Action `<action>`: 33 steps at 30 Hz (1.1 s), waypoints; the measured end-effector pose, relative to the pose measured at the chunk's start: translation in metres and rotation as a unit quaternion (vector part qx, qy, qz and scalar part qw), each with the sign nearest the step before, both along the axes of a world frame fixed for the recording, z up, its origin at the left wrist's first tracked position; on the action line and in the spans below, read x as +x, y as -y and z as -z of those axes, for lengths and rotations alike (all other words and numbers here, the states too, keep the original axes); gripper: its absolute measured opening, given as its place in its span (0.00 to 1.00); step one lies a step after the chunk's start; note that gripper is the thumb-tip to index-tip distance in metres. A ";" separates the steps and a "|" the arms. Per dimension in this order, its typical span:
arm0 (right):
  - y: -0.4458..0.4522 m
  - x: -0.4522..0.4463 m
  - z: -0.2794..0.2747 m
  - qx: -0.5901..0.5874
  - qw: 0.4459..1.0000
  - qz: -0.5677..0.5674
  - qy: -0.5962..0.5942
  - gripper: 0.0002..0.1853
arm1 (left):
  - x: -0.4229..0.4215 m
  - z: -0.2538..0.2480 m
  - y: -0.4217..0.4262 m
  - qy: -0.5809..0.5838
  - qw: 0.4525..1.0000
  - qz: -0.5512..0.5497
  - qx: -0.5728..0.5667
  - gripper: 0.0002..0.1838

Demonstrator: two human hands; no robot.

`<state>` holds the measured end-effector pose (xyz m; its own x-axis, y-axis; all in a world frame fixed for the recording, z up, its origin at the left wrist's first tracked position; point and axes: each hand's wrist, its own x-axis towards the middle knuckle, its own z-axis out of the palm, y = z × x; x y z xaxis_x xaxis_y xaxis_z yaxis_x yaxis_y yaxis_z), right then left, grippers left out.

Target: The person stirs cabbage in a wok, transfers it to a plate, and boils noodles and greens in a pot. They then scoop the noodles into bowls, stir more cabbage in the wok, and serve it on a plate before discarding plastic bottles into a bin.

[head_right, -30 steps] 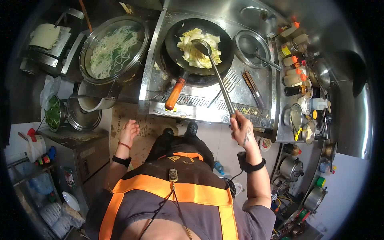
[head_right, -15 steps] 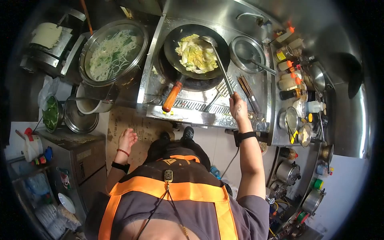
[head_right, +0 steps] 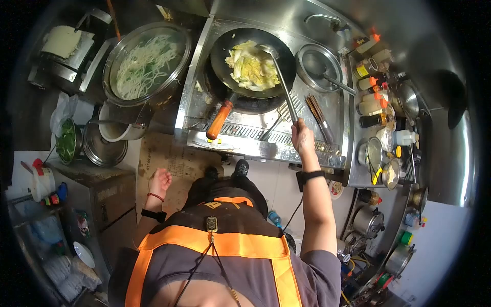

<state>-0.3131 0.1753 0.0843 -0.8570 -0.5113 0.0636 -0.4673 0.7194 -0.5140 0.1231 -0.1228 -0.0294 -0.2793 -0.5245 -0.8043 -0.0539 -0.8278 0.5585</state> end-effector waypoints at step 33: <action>-0.032 0.117 -0.090 -0.075 0.913 0.076 0.395 0.24 | -0.028 0.003 0.002 0.007 0.994 0.104 -0.021 0.18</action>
